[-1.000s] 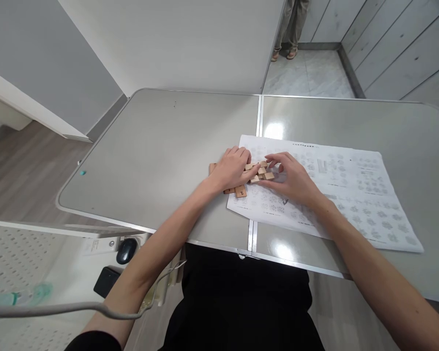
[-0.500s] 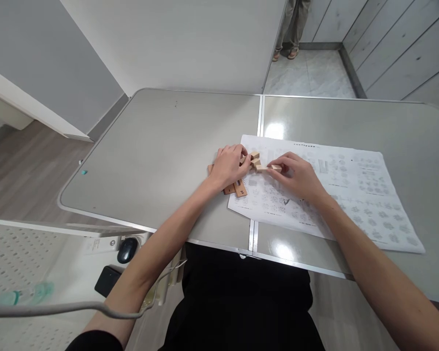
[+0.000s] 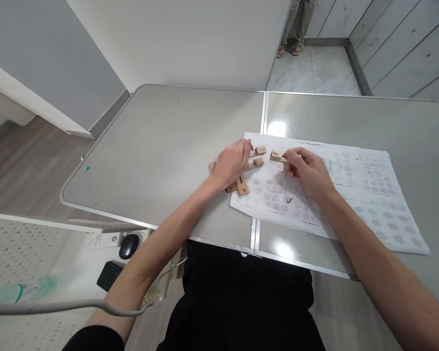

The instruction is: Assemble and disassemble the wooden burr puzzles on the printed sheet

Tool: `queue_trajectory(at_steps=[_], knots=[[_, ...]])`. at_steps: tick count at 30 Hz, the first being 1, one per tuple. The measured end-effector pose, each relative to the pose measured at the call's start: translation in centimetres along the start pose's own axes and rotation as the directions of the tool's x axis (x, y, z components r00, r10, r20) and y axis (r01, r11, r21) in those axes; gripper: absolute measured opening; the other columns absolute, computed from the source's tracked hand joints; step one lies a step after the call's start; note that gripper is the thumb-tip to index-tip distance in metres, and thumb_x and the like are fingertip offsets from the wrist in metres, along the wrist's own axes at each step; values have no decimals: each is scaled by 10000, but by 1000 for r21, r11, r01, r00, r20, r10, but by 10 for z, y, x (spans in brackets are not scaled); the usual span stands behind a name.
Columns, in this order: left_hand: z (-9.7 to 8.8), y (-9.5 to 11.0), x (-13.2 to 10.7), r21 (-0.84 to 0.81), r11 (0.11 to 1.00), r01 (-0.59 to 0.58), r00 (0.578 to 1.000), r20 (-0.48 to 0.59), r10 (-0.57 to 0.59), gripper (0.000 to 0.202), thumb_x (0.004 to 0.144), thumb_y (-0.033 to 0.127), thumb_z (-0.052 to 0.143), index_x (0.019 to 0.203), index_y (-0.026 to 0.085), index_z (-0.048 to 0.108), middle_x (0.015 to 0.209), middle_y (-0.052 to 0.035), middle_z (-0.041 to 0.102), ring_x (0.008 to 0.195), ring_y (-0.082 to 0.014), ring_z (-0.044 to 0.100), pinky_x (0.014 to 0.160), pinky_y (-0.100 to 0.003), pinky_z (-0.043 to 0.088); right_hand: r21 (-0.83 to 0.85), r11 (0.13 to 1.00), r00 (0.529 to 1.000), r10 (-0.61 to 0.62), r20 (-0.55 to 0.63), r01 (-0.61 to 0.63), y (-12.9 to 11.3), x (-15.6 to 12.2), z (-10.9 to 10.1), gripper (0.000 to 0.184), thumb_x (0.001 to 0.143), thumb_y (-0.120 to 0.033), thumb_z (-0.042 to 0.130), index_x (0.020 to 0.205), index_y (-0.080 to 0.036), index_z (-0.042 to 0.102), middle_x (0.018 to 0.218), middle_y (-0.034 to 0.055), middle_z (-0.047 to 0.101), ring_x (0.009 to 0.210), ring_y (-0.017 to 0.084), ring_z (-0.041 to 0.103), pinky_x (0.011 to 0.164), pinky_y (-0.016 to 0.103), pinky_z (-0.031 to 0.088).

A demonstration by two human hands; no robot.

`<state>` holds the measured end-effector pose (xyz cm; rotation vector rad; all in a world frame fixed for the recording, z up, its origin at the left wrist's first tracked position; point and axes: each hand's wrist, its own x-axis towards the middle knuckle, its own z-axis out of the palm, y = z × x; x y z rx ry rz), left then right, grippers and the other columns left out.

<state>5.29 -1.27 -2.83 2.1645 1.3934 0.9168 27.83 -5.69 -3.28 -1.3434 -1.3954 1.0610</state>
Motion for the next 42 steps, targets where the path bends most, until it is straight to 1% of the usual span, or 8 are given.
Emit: queue_trajectory(at_steps=[5,11,15,20,24,29,35,42], knots=[[-4,6,-2,-173,985,7,996,83,7,632,1103,557,232,834,226,698,581,5,541,556,-158,547,635,-339,465,88,996,999,5,47,-10,2,3,-3,386,918,-656,635,885,-271,651,795,29,589,627,184,544,579,357,511],[-5,8,2,-390,915,107,994,39,-99,748,1034,701,97,1137,242,678,715,-23,552,618,-157,564,603,-336,483,171,983,987,43,157,-70,-7,1,-3,379,919,-598,654,1124,-284,716,1065,67,681,675,176,593,585,362,526],[-8,11,4,-519,835,183,982,129,-135,835,977,764,66,1178,214,661,736,-28,495,570,-136,483,568,-333,463,245,960,972,84,218,-138,-10,-1,-1,428,917,-609,658,1168,-268,719,1095,74,685,641,154,556,553,338,508],[-9,16,1,-710,650,271,962,230,-151,696,992,752,265,1061,186,664,683,16,378,519,-98,366,485,-263,379,353,922,969,78,233,-159,-9,-2,-1,343,935,-590,675,1072,-281,734,829,7,585,560,115,460,528,305,469],[-3,17,0,-785,552,280,958,266,-108,428,1079,533,411,1017,186,654,747,17,439,514,-61,368,503,-226,396,379,915,975,56,216,-136,-8,-1,-1,262,942,-556,688,1066,-328,725,851,8,577,558,116,433,508,308,449],[1,15,1,-713,644,276,955,281,-98,291,1093,306,421,1236,227,662,880,-6,561,536,-60,444,555,-232,439,313,945,980,28,198,-90,-6,0,0,288,983,-562,598,1166,-372,712,982,33,645,584,137,499,502,336,466],[3,11,-2,-642,754,138,978,209,-1,382,1071,323,428,1383,241,632,988,-36,644,581,-75,497,585,-245,447,212,977,989,-36,145,4,4,0,2,352,968,-544,637,1279,-385,681,1023,32,705,658,153,603,561,340,529],[4,10,-4,-585,809,56,970,224,95,427,1033,328,508,1436,235,612,1046,-76,726,699,-112,562,684,-259,470,63,990,992,-128,1,128,8,-2,9,232,907,-440,749,1076,-282,739,1001,27,752,644,147,631,621,346,587]])
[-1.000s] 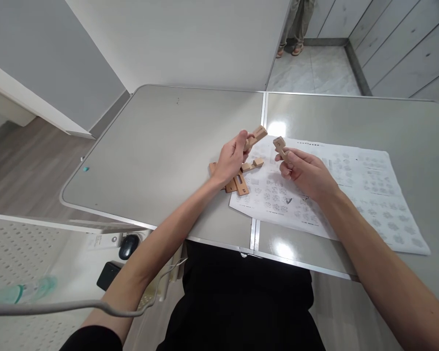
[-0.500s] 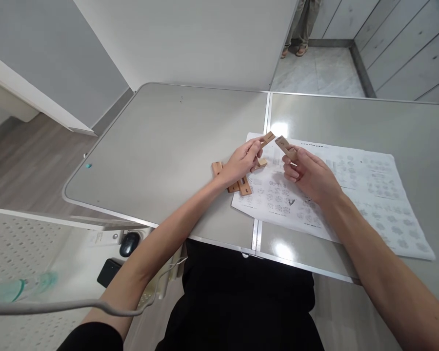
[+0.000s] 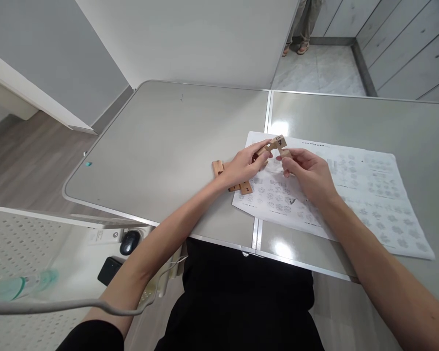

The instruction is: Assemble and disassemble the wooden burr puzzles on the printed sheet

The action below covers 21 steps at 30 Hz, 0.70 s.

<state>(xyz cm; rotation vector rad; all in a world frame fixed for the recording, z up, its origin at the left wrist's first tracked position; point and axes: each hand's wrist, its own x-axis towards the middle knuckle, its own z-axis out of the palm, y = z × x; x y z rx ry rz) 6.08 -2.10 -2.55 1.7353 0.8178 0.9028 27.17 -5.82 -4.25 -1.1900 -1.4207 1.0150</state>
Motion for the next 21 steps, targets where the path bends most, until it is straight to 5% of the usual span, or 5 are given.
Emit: queue_trajectory(at_steps=[10,21], knots=[[-2,12,-8,0,1000,18,996,88,-18,431,1000,471,575,1325,214,692,935,-54,737,690,-129,634,687,-289,497,-361,909,937,-292,-192,209,-3,-8,11,213,862,-369,798,925,-262,624,880,15,753,716,201,709,615,358,608],[1,10,-8,-84,994,66,997,53,-61,493,980,497,633,1385,216,609,1053,-79,779,718,-135,724,765,-293,566,-589,756,906,-414,-92,286,-2,-13,15,189,942,-405,706,1041,-260,634,911,35,756,691,220,741,547,347,586]])
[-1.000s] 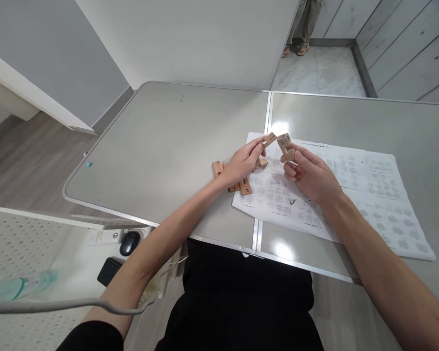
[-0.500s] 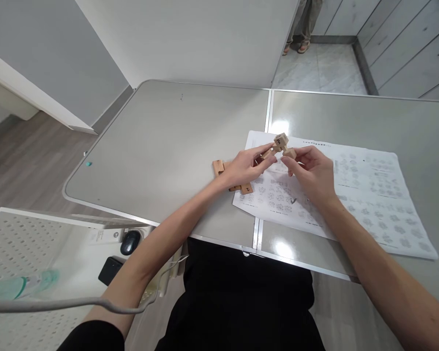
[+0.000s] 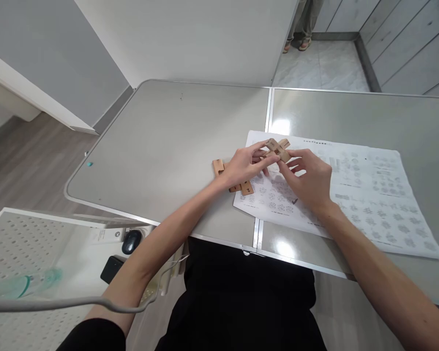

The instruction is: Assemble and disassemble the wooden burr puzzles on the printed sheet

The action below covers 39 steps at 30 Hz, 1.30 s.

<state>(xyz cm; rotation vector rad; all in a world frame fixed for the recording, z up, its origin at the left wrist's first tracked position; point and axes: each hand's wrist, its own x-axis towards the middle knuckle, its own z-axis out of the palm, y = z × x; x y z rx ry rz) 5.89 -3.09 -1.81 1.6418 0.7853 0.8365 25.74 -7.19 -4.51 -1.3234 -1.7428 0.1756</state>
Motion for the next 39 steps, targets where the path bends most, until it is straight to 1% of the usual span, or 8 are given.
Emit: queue_trajectory(at_steps=[5,9,14,19,24,31,35,39], knots=[[1,0,1,-27,999,20,999,-45,-21,513,963,509,660,1372,201,629,944,-74,785,709,-146,730,678,-269,556,133,986,994,95,52,-101,-9,2,-3,184,1010,-436,616,1098,-282,663,972,37,766,745,219,761,552,346,589],[2,0,2,-38,999,39,997,-62,-42,502,951,504,677,1343,192,651,949,-82,787,699,-143,726,635,-255,547,205,967,988,147,40,-153,-10,3,-4,204,972,-467,673,1075,-290,667,983,38,763,795,239,760,584,380,613],[2,1,2,-23,998,56,996,-73,-57,502,932,502,701,1327,195,658,936,-76,790,691,-148,725,633,-259,539,160,982,995,105,-1,-103,-8,2,-2,197,934,-455,727,1008,-289,652,956,42,748,842,259,746,681,436,635],[2,4,0,25,999,32,998,-56,-30,412,933,506,698,1192,186,706,910,-64,785,699,-155,739,703,-284,548,72,996,998,60,-11,-60,-8,1,0,206,945,-480,708,928,-292,627,883,32,713,708,237,709,651,433,604],[4,6,-2,19,999,46,995,-90,-44,480,913,510,723,1282,209,662,894,-53,791,690,-156,739,674,-276,524,46,999,999,31,-34,-29,-10,1,1,225,952,-492,698,892,-289,622,865,31,691,663,216,683,628,408,585],[4,8,-1,-70,994,88,990,-104,-95,410,924,545,686,1112,180,691,909,-65,784,686,-134,723,596,-251,487,78,997,999,7,-41,-4,-12,2,1,183,926,-461,740,994,-315,653,946,33,705,671,214,681,593,414,606],[2,8,1,-162,978,133,979,-130,-155,427,905,545,710,1112,172,694,885,-60,764,663,-123,706,555,-237,463,115,993,1000,-13,23,11,-16,2,-1,181,934,-429,727,1060,-322,654,1048,42,713,721,216,690,631,427,631],[-2,7,3,-226,964,139,971,-162,-178,403,928,527,689,1124,175,692,1025,-94,780,631,-93,664,537,-230,452,105,994,997,-21,75,13,-18,3,0,152,969,-408,674,1082,-312,638,1048,45,711,753,214,693,618,393,613]])
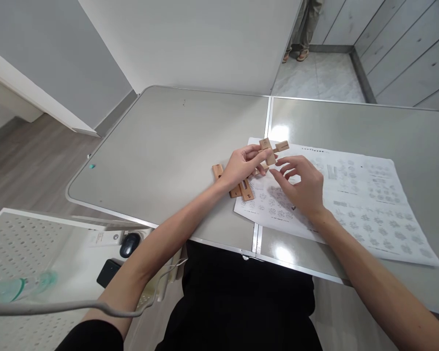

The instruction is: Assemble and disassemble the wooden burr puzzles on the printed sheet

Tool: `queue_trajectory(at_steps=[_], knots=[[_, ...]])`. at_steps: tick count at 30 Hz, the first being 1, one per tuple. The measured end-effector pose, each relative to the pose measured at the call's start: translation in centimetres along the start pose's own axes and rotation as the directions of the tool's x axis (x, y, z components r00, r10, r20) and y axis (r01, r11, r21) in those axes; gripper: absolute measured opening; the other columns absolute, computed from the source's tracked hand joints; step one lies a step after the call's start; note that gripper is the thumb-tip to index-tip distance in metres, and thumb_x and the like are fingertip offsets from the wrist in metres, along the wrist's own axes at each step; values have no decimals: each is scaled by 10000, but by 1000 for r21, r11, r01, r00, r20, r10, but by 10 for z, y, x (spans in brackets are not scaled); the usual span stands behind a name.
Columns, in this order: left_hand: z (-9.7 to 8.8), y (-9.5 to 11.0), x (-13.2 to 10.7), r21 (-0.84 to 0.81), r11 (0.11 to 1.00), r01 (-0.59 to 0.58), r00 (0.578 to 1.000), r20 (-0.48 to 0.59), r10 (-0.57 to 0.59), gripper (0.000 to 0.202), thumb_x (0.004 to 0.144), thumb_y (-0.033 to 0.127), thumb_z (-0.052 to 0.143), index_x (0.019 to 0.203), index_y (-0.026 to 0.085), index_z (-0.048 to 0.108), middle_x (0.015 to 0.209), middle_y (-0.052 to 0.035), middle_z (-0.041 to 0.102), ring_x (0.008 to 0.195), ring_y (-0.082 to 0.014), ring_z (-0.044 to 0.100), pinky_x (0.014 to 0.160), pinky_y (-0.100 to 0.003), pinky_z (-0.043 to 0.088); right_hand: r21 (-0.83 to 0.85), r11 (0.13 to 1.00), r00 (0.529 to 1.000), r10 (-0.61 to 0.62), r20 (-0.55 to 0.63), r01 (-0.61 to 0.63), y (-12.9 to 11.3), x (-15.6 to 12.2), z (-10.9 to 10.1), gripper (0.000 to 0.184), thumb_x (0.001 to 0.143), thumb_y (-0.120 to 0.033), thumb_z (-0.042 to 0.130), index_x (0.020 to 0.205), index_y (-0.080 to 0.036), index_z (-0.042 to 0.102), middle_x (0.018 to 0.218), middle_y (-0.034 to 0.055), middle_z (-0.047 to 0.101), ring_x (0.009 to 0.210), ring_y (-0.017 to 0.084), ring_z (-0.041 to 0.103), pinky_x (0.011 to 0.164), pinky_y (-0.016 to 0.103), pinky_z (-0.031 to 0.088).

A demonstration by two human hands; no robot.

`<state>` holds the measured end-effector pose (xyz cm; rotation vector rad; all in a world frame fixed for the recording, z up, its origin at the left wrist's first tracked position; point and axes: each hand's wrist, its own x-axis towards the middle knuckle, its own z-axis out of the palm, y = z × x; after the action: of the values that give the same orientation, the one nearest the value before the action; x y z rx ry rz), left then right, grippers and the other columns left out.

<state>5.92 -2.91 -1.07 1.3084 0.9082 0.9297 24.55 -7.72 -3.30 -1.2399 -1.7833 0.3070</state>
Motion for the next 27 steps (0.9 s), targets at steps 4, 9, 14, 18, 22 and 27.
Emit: queue_trajectory(at_steps=[4,9,14,18,22,27], knots=[[-2,-3,2,-37,998,-60,998,-24,59,354,944,484,676,1098,165,697,1111,-104,775,585,-66,610,530,-230,445,-18,1000,998,-18,57,19,8,0,3,134,991,-372,629,1095,-288,634,1067,60,689,792,219,684,669,398,608],[-1,-5,3,-18,997,-73,994,-78,71,310,960,463,649,1032,165,693,1015,-87,782,562,-71,575,529,-234,433,-25,998,986,-60,154,65,18,-1,7,293,973,-333,636,1261,-284,622,1290,115,650,1080,298,677,892,500,597],[-1,-2,3,-16,998,-65,992,-110,63,272,996,428,585,961,171,667,1008,-69,781,562,-72,573,550,-247,456,-1,986,945,-160,286,167,16,-2,9,410,987,-264,599,1392,-312,565,1374,92,655,1318,339,563,1101,592,474],[-1,-2,3,-14,997,-69,990,-125,67,259,1003,415,569,943,181,661,969,-51,777,549,-66,550,547,-249,453,-37,989,953,-125,275,140,18,-2,10,261,1001,-285,592,1256,-296,641,1182,96,703,1141,328,615,983,550,535],[-1,-3,4,-21,996,-88,989,-122,85,276,1009,433,570,910,185,641,937,-41,756,552,-65,554,602,-257,491,-79,994,973,-49,227,68,22,-1,7,155,1004,-327,591,1131,-284,669,1083,95,683,1028,312,619,882,506,555],[-2,-4,4,-28,993,-114,987,-121,109,309,1023,455,554,871,193,611,904,-34,726,537,-63,526,563,-254,453,9,995,983,99,157,-102,19,2,2,165,1012,-364,578,1138,-284,649,1076,63,709,908,257,653,796,438,564]])
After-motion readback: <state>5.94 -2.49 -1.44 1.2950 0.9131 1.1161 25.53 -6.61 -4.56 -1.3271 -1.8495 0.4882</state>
